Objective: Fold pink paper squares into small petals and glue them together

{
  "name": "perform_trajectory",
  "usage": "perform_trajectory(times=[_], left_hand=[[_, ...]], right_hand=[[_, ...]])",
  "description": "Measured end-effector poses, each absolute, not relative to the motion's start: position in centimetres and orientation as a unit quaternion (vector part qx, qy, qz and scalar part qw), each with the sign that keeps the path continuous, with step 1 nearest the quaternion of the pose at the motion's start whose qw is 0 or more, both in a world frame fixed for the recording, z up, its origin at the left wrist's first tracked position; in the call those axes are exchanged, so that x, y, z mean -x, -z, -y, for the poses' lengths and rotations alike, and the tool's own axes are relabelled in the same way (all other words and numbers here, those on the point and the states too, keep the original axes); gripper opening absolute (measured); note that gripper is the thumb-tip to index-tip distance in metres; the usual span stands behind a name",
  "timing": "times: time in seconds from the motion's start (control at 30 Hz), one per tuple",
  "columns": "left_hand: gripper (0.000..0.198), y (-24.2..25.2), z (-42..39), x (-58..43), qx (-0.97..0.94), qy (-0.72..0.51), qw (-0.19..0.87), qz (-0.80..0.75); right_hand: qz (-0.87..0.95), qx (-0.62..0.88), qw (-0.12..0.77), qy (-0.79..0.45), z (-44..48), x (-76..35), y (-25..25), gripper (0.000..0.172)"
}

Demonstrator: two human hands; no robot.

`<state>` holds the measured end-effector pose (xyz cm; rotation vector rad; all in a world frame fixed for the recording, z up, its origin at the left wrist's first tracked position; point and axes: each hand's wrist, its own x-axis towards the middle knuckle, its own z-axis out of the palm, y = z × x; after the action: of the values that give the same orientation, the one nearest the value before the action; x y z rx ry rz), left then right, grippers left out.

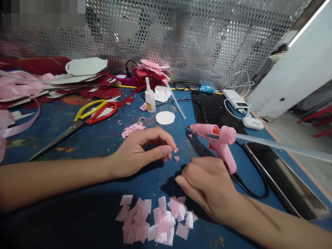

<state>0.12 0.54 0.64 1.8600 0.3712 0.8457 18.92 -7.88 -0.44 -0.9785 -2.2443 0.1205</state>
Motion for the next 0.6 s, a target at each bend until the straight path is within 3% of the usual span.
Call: perform_trajectory(times=[0.37, 0.6], left_hand=[[0.012, 0.11, 0.04, 0.03, -0.88, -0.404, 0.247, -0.041], [0.006, 0.03, 0.25, 0.11, -0.898, -0.378, 0.206, -0.09]], right_hand=[[0.844, 0.418, 0.335, 0.011, 7.64, -18.37, 0.14, 0.038], [0.848, 0.427, 0.314, 0.018, 7.68, -18.45, 0.38, 0.039]])
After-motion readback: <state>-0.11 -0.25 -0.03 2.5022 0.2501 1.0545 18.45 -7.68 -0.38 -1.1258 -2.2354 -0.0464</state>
